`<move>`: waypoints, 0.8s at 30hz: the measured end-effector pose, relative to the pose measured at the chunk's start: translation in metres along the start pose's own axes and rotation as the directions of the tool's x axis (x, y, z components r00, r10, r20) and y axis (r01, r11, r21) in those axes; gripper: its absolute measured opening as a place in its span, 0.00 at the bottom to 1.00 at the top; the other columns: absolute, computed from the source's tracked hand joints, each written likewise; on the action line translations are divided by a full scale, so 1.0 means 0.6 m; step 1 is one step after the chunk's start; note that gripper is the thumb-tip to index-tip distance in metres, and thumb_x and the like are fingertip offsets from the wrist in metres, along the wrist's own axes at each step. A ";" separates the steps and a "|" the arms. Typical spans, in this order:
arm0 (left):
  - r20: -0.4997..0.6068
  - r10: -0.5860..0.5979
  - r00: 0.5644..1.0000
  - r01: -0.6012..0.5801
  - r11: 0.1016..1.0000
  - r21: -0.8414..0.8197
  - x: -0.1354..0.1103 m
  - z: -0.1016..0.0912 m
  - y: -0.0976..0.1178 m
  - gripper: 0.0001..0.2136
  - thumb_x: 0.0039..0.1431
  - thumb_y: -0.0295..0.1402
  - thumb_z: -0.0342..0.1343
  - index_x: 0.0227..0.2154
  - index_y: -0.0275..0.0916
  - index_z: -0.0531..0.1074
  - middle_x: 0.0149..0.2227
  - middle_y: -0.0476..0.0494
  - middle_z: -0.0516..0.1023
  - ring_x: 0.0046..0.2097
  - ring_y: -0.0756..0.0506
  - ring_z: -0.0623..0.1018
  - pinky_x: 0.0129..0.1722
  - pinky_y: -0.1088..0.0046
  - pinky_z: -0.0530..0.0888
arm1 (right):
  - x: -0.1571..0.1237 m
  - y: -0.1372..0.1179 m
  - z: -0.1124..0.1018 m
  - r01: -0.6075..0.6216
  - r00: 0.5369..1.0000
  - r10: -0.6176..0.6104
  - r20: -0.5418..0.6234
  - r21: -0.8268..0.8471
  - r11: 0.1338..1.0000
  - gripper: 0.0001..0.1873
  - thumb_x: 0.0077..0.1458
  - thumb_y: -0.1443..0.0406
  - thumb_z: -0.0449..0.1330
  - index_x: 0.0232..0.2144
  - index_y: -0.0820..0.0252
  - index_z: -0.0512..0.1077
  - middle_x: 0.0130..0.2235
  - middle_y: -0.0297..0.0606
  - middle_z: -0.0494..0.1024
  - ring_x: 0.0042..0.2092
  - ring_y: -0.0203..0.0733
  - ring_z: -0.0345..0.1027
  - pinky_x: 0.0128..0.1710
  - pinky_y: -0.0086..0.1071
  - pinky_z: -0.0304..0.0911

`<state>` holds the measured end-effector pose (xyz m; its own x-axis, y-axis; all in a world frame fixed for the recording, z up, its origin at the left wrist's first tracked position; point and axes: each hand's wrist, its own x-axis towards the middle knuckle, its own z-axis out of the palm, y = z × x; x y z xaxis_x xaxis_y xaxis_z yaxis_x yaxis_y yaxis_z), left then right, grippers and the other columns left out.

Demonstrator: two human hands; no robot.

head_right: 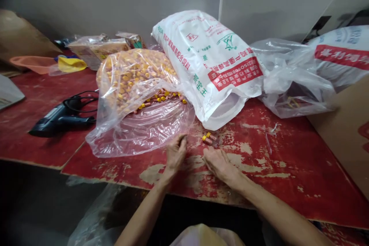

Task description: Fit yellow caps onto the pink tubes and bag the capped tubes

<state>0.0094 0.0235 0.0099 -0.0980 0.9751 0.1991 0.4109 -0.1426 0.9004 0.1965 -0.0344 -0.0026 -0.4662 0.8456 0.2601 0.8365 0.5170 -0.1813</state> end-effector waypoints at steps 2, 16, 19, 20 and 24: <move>-0.107 0.027 0.994 -0.023 0.999 0.041 0.053 -0.002 -0.010 0.10 0.58 0.33 0.49 0.36 0.40 0.75 0.31 0.47 0.77 0.33 0.46 0.75 0.36 0.71 0.69 | 0.012 0.008 0.005 0.013 1.000 -0.012 -0.016 0.039 0.999 0.12 0.63 0.66 0.46 0.33 0.59 0.68 0.31 0.40 0.71 0.31 0.40 0.63 0.32 0.32 0.58; -0.046 0.023 0.999 0.011 0.777 0.630 0.348 0.093 -0.047 0.11 0.60 0.30 0.46 0.41 0.32 0.71 0.39 0.29 0.75 0.40 0.37 0.76 0.36 0.65 0.68 | 0.101 0.147 0.007 -0.237 0.891 0.278 -0.358 0.156 0.959 0.12 0.59 0.69 0.47 0.39 0.61 0.71 0.40 0.46 0.73 0.44 0.46 0.65 0.44 0.39 0.62; -0.064 0.015 0.998 0.030 0.768 0.639 0.354 0.091 -0.057 0.11 0.61 0.30 0.45 0.41 0.34 0.70 0.41 0.31 0.76 0.41 0.38 0.76 0.37 0.67 0.67 | 0.183 0.243 -0.006 -0.467 0.801 0.528 -0.284 0.256 0.846 0.12 0.57 0.70 0.48 0.36 0.62 0.71 0.39 0.46 0.73 0.43 0.46 0.66 0.45 0.38 0.62; -0.073 0.012 0.997 0.037 0.764 0.644 0.353 0.087 -0.061 0.11 0.61 0.30 0.45 0.41 0.35 0.70 0.41 0.32 0.76 0.42 0.39 0.76 0.37 0.67 0.67 | 0.209 0.271 -0.007 -0.510 0.769 0.575 -0.281 0.274 0.816 0.12 0.57 0.69 0.48 0.38 0.62 0.70 0.40 0.47 0.73 0.43 0.46 0.66 0.45 0.39 0.62; -0.121 -0.021 0.992 0.097 0.742 0.663 0.346 0.071 -0.075 0.11 0.61 0.37 0.48 0.40 0.37 0.70 0.38 0.37 0.77 0.41 0.40 0.76 0.36 0.69 0.66 | 0.292 0.335 -0.006 -0.608 0.673 0.696 -0.250 0.348 0.713 0.15 0.60 0.64 0.52 0.48 0.63 0.65 0.45 0.46 0.70 0.46 0.47 0.65 0.46 0.43 0.62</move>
<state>0.0090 0.2396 -0.0054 -0.2158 0.9501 0.2254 0.8967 0.1015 0.4308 0.2839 0.2169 0.0099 0.3408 0.8955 0.2861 0.7800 -0.0995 -0.6178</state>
